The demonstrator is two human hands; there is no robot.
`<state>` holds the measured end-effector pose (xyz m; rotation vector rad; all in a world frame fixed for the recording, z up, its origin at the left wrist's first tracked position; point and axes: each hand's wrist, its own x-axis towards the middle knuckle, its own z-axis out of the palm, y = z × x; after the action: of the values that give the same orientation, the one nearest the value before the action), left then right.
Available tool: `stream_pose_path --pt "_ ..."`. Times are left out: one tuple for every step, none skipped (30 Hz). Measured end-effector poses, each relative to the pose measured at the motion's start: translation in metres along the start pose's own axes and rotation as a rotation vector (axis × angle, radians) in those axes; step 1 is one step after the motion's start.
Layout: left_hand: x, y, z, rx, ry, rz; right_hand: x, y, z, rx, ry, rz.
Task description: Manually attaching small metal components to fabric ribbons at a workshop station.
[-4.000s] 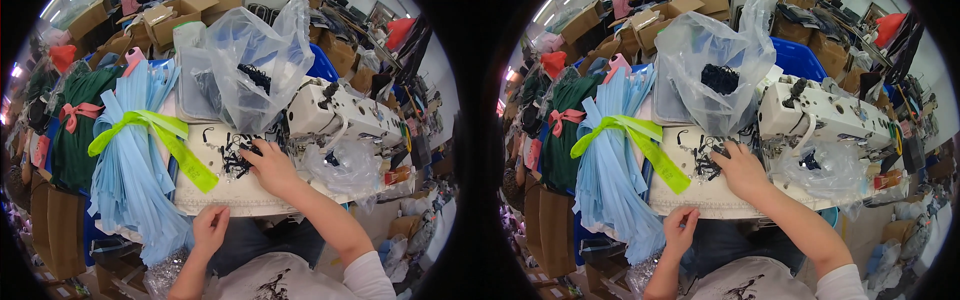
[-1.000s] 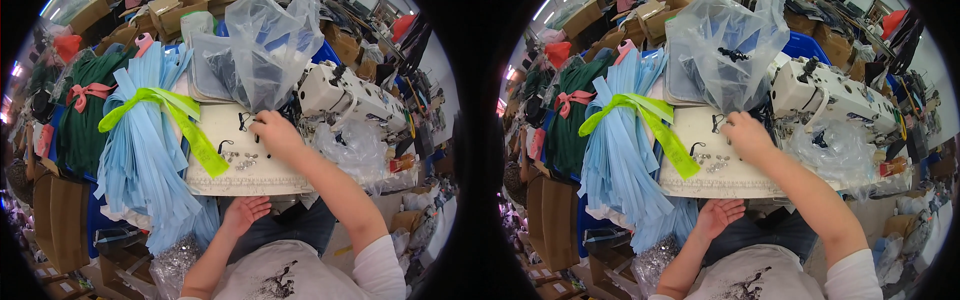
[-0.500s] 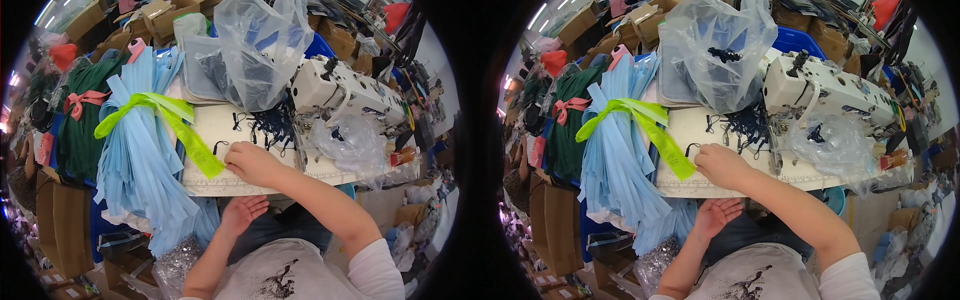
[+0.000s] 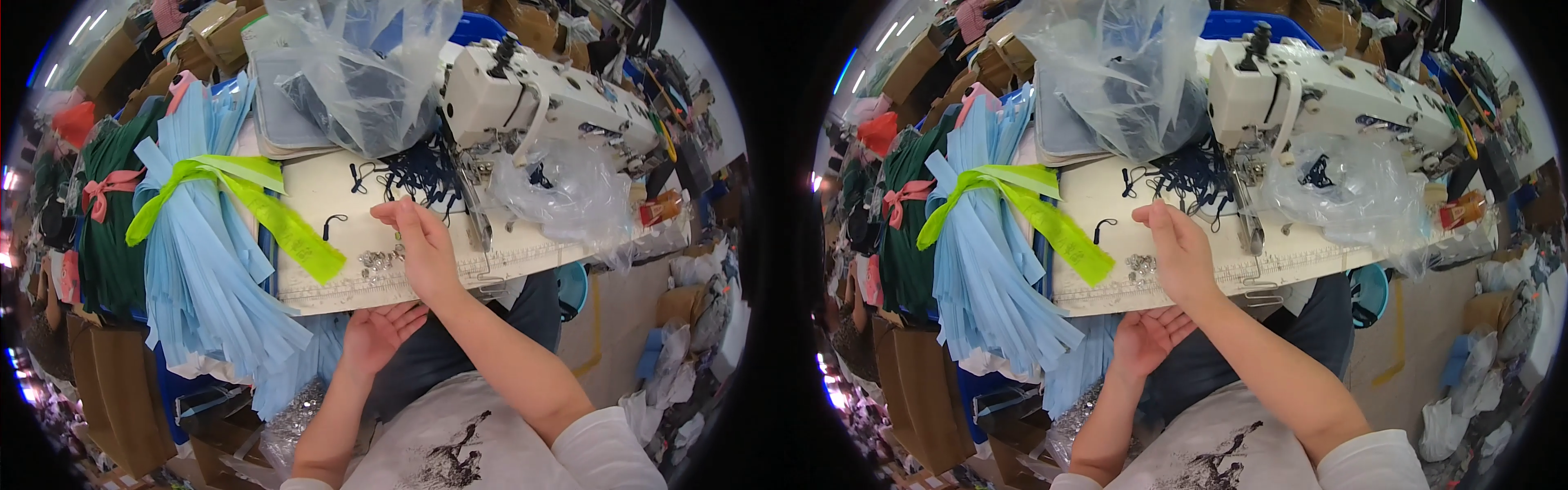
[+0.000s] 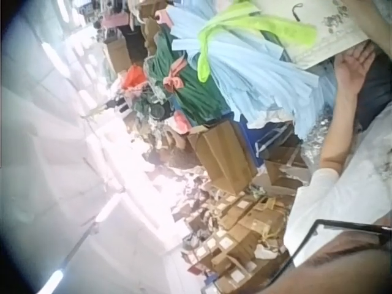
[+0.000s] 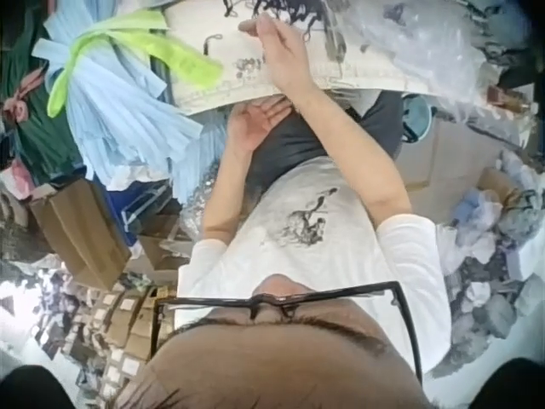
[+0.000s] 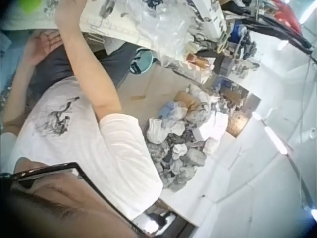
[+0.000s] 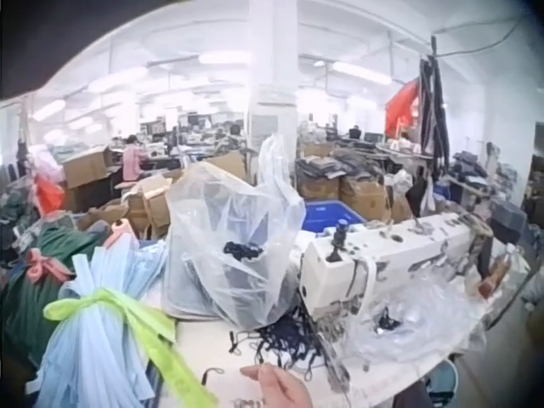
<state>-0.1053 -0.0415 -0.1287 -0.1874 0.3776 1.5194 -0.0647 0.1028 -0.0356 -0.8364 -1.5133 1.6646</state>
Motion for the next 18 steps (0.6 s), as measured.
stream_pose_path --pt "0.000 0.001 0.000 0.003 0.007 -0.004 -0.001 0.001 0.000 0.005 0.005 0.005" --pt "0.000 0.002 -0.001 0.032 0.000 0.000 -0.003 0.003 0.000 -0.051 -0.024 0.013" --pt "-0.001 0.003 -0.001 0.060 -0.007 0.006 -0.004 0.004 0.001 -0.108 -0.056 0.021" --pt "0.000 0.004 0.001 0.062 -0.007 0.005 -0.001 0.008 -0.002 -0.107 -0.054 0.020" --pt "0.000 0.005 0.006 0.038 -0.008 -0.019 0.003 0.015 -0.007 -0.118 -0.079 0.021" --pt "-0.001 0.005 0.010 0.014 -0.010 -0.042 0.007 0.019 -0.010 -0.129 -0.106 0.023" --pt "-0.002 0.006 0.012 0.013 -0.006 -0.041 0.007 0.020 -0.011 -0.128 -0.107 0.025" --pt "-0.003 0.006 0.014 0.003 0.004 -0.043 0.007 0.022 -0.011 -0.185 -0.175 -0.090" --pt "-0.004 0.005 0.014 -0.006 0.014 -0.045 0.006 0.023 -0.010 -0.242 -0.242 -0.206" --pt "-0.005 0.006 0.013 -0.005 0.016 -0.045 0.007 0.021 -0.009 -0.240 -0.242 -0.205" --pt "-0.007 0.007 0.011 -0.034 0.016 -0.027 0.007 0.018 -0.007 -0.287 -0.348 -0.235" --pt "-0.009 0.008 0.009 -0.062 0.016 -0.010 0.007 0.017 -0.006 -0.332 -0.453 -0.266" --pt "-0.012 0.009 0.010 -0.061 0.017 -0.010 0.007 0.018 -0.006 -0.331 -0.453 -0.266" --pt "-0.015 0.011 0.012 -0.062 0.044 0.014 0.007 0.020 -0.006 -0.313 -0.506 -0.263" --pt "-0.016 0.012 0.014 -0.063 0.071 0.037 0.006 0.021 -0.006 -0.294 -0.559 -0.258" --pt "-0.017 0.011 0.013 -0.064 0.075 0.040 0.003 0.020 -0.006 -0.291 -0.563 -0.256" --pt "-0.017 0.011 0.012 -0.081 0.097 0.049 -0.001 0.018 -0.007 -0.287 -0.605 -0.238" --pt "-0.017 0.011 0.011 -0.099 0.120 0.057 -0.005 0.017 -0.007 -0.282 -0.648 -0.219"
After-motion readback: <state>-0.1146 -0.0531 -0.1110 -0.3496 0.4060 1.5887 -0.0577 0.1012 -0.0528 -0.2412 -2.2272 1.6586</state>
